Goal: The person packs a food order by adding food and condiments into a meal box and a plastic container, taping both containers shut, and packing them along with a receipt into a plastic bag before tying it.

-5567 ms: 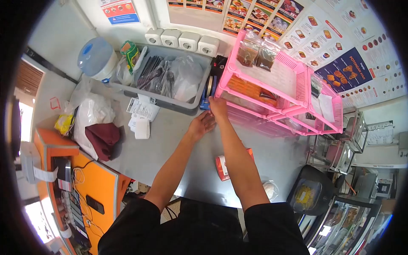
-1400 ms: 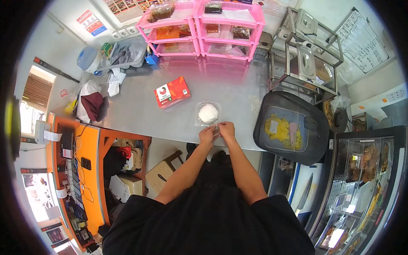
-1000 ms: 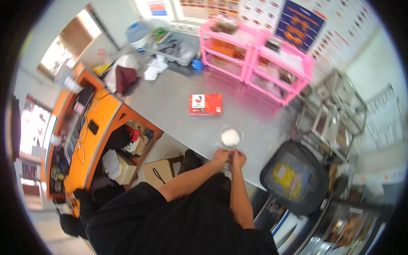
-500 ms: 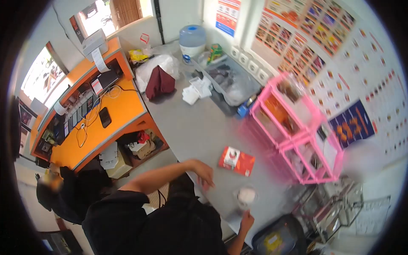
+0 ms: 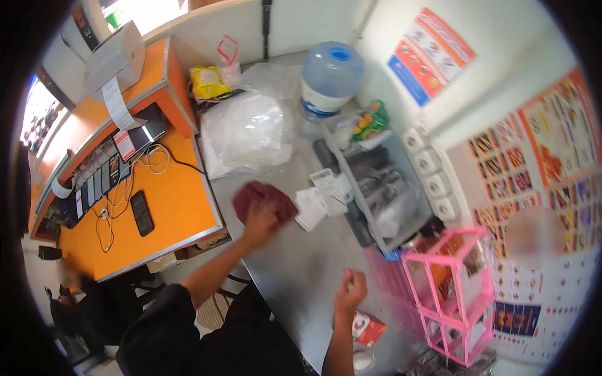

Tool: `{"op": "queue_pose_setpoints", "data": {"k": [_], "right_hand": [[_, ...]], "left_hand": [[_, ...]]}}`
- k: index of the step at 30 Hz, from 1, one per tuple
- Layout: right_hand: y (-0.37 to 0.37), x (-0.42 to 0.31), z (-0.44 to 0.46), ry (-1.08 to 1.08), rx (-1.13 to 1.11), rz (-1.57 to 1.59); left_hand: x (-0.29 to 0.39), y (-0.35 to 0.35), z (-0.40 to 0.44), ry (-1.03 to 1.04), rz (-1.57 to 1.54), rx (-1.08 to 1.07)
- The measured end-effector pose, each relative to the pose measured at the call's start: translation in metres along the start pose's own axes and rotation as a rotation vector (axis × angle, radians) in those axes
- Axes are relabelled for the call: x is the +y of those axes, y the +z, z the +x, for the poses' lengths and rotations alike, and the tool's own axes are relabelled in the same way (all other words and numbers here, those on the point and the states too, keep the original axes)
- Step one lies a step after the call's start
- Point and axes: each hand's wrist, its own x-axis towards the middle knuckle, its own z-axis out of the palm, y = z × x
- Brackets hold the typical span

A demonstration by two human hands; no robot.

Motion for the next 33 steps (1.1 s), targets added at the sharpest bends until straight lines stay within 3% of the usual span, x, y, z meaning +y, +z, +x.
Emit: {"op": "queue_pose_setpoints", "data": {"k": [1, 2, 5, 7, 8, 9, 11, 12, 13, 15, 18, 20, 23, 24, 27, 28, 29, 30, 33], "right_hand": [[0.044, -0.019, 0.033, -0.095, -0.116, 0.044], [0.094, -0.028, 0.057, -0.151, -0.181, 0.201], [0.223, -0.044, 0.126, -0.389, -0.476, 0.241], [0.292, -0.039, 0.159, -0.45, -0.544, 0.096], [0.322, -0.032, 0.172, -0.375, -0.517, 0.048], [0.343, -0.029, 0.182, -0.3, -0.487, -0.004], [0.35, -0.055, 0.203, -0.081, -0.585, 0.002], [0.352, -0.066, 0.212, 0.027, -0.634, 0.0], [0.358, -0.069, 0.217, 0.019, -0.638, 0.143], [0.368, -0.072, 0.226, 0.005, -0.642, 0.422], [0.376, -0.091, 0.244, -0.386, -0.409, 0.416], [0.37, -0.101, 0.254, -0.455, -0.384, 0.407], [0.368, -0.104, 0.265, -0.518, -0.337, 0.359], [0.366, -0.102, 0.263, -0.526, -0.326, 0.336], [0.377, -0.089, 0.244, -0.42, -0.607, 0.291], [0.382, -0.089, 0.239, -0.457, -0.694, 0.196], [0.393, -0.076, 0.23, -0.592, -0.596, 0.083], [0.408, -0.055, 0.219, -0.723, -0.497, -0.033], [0.405, -0.045, 0.213, -0.757, -0.741, -0.053]], "left_hand": [[0.006, 0.01, -0.021, 0.096, -0.068, -0.067], [0.019, 0.003, -0.031, 0.055, -0.164, -0.111], [0.022, -0.028, -0.032, 0.002, -0.368, -0.154], [0.014, -0.053, -0.016, -0.142, -0.712, -0.08], [0.004, -0.061, -0.003, -0.202, -0.883, -0.03], [-0.008, -0.065, 0.009, -0.236, -0.837, 0.045], [-0.034, -0.075, 0.038, -0.293, -0.743, 0.191], [-0.049, -0.082, 0.057, -0.25, -0.549, 0.336], [-0.063, -0.089, 0.079, -0.21, -0.353, 0.479], [-0.07, -0.122, 0.127, -0.354, -0.038, 0.632], [-0.116, -0.11, 0.173, -0.391, 0.091, 0.684], [-0.164, -0.101, 0.186, -0.316, 0.142, 0.645], [-0.178, -0.147, 0.203, -0.584, -0.22, 0.697], [-0.175, -0.163, 0.205, -0.599, -0.225, 0.672], [-0.168, -0.202, 0.209, -0.639, -0.23, 0.585], [-0.162, -0.207, 0.206, -0.648, -0.234, 0.537], [-0.156, -0.207, 0.202, -0.657, -0.24, 0.487], [-0.162, -0.185, 0.189, -0.55, -0.209, 0.355], [-0.132, -0.155, 0.143, -0.368, -0.131, 0.052]]}}
